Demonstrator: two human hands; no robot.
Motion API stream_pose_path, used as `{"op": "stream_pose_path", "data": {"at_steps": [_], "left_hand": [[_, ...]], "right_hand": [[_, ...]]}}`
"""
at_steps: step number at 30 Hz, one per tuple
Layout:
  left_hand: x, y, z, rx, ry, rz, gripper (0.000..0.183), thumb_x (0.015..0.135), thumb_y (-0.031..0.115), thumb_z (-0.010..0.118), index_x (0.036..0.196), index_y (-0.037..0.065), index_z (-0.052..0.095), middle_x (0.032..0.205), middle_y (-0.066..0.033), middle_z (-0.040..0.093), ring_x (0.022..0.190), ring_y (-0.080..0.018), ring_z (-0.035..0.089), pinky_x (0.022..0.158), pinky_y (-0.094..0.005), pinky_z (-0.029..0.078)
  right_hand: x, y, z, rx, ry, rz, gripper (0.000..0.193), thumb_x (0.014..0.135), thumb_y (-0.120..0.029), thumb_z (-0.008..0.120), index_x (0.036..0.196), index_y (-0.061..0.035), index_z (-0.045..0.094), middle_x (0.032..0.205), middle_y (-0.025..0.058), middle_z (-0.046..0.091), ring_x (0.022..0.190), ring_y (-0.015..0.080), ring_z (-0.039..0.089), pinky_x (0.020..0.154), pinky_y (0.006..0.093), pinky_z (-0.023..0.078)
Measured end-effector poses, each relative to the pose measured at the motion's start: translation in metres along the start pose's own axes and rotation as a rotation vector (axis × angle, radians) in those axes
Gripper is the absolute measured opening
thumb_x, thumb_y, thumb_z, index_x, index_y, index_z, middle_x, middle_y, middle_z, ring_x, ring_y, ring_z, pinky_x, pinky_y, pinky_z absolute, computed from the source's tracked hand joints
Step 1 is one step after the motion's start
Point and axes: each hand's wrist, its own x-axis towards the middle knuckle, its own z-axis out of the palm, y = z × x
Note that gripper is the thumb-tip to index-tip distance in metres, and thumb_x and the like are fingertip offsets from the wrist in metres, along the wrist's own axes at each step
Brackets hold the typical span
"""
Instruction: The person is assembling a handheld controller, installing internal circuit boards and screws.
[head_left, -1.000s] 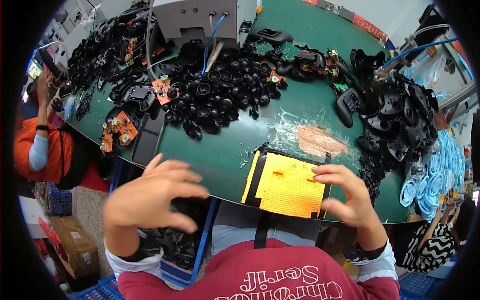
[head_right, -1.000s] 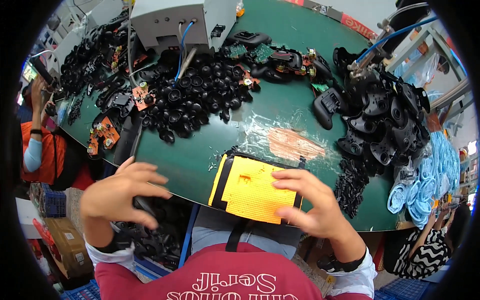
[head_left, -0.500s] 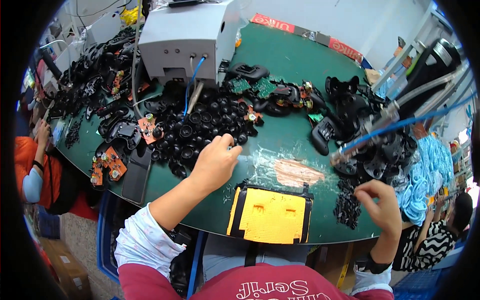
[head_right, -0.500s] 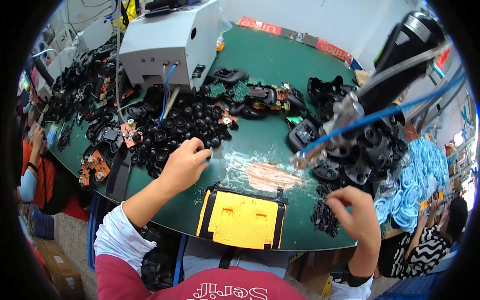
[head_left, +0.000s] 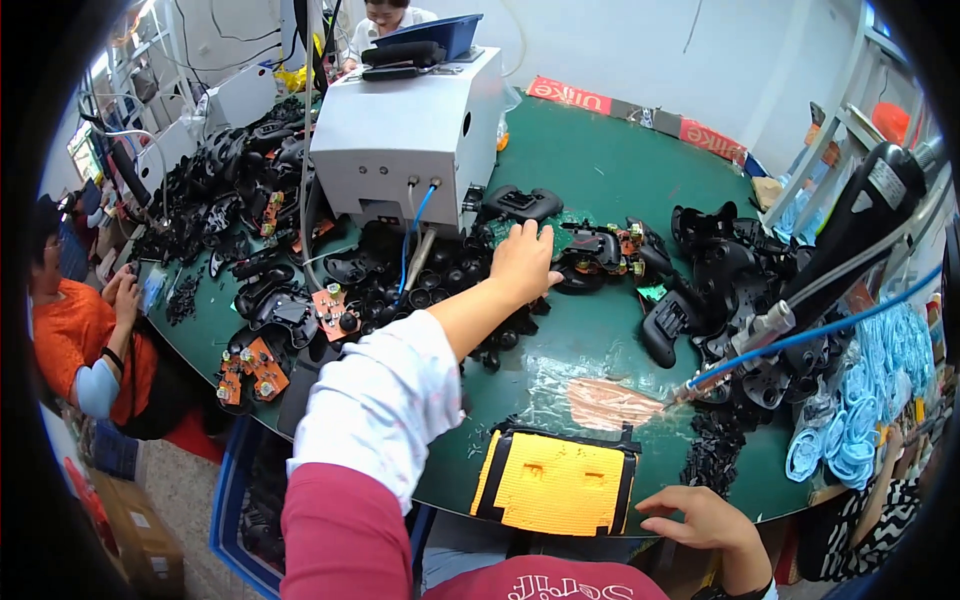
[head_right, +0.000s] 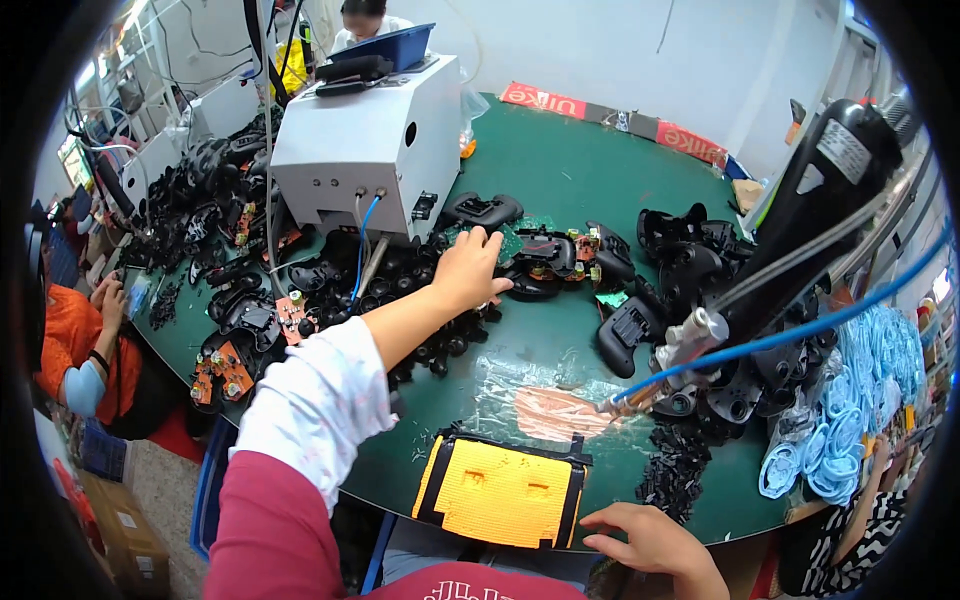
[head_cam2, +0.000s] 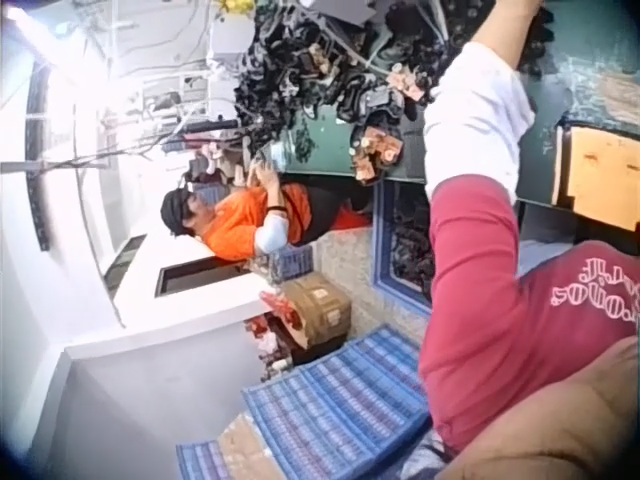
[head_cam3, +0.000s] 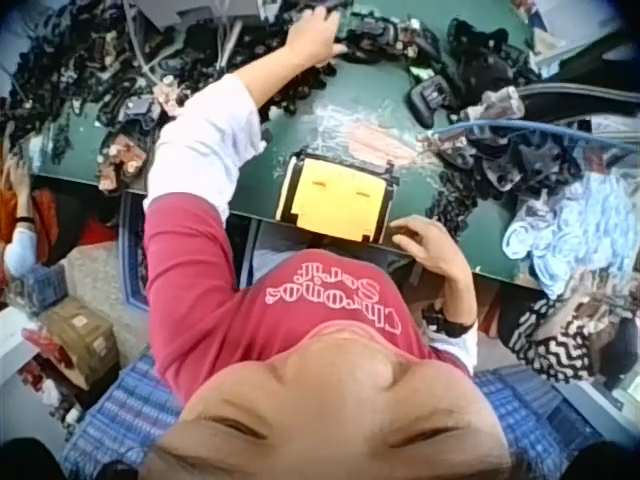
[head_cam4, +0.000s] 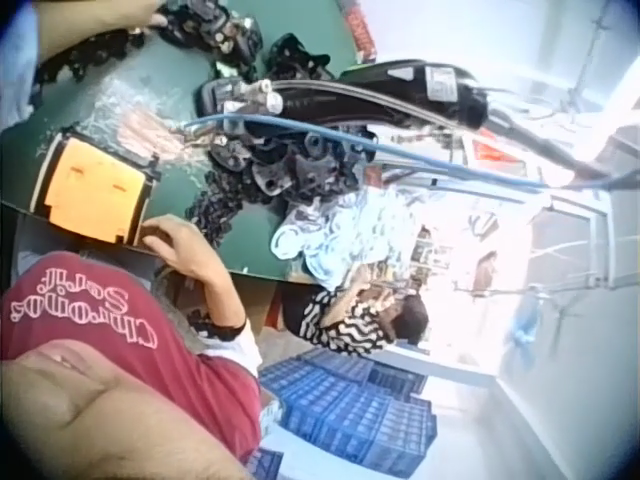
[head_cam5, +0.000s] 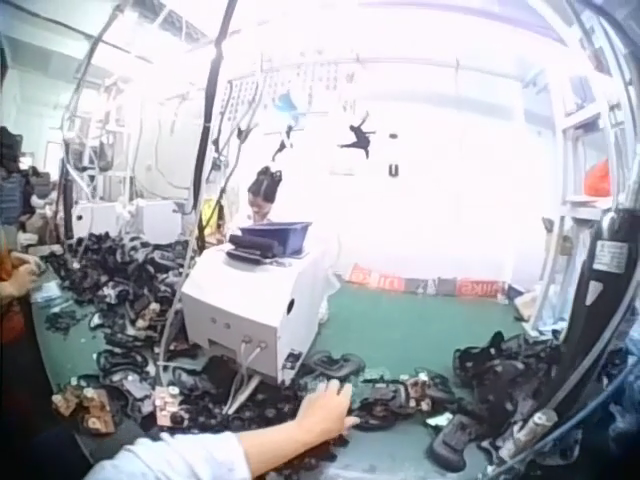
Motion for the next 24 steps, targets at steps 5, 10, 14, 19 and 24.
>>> {"op": "stream_pose_path", "data": {"at_steps": [5,10,14,19,24], "left_hand": [[0.031,-0.015,0.019,0.058,0.242,0.082,0.025,0.076,0.009,0.07,0.098,0.004,0.061,0.099,-0.0129,0.061,0.096,-0.035,0.059,0.081,-0.0448,0.05],[0.042,0.011,-0.067,-0.359,0.384,0.142,0.02,0.082,0.007,0.065,0.1,0.001,0.061,0.091,-0.0193,0.066,0.088,-0.0361,0.064,0.08,-0.0424,0.05],[0.012,0.032,-0.134,-0.674,0.095,-0.025,0.036,0.09,0.005,0.06,0.124,0.003,0.047,0.098,-0.0133,0.065,0.09,-0.0198,0.066,0.08,-0.0321,0.052],[-0.038,0.062,-0.175,-0.732,-0.084,0.124,0.039,0.096,0.004,0.057,0.132,0.006,0.042,0.106,-0.0108,0.059,0.091,-0.0147,0.061,0.083,-0.0302,0.051],[-0.092,0.088,-0.184,-0.812,-0.228,0.194,0.046,0.094,-0.002,0.056,0.137,0.007,0.042,0.107,-0.0109,0.062,0.095,-0.016,0.065,0.082,-0.0308,0.053]], "right_hand": [[0.001,0.01,0.001,0.005,0.075,-0.022,0.032,0.088,-0.026,0.069,0.111,-0.0038,0.068,0.098,0.0152,0.069,0.086,0.0274,0.069,0.077,0.0362,0.053],[-0.003,0.012,0.005,0.011,0.11,-0.024,0.029,0.087,-0.024,0.07,0.109,-0.0037,0.068,0.096,0.0148,0.068,0.085,0.0271,0.069,0.075,0.0353,0.054],[0.002,0.008,0.007,0.008,0.215,-0.188,0.025,0.086,-0.017,0.071,0.106,-0.003,0.068,0.09,0.0142,0.067,0.081,0.0283,0.067,0.071,0.0355,0.053],[0.028,-0.02,0.006,0.151,0.514,-0.4,0.042,0.082,-0.003,0.07,0.123,-0.0037,0.059,0.11,0.0129,0.062,0.089,0.0218,0.065,0.073,0.0317,0.054],[0.053,-0.055,0.021,0.367,0.668,-0.465,0.073,0.081,-0.011,0.077,0.143,-0.0047,0.038,0.135,0.0163,0.048,0.112,0.0249,0.058,0.086,0.035,0.054]]}}
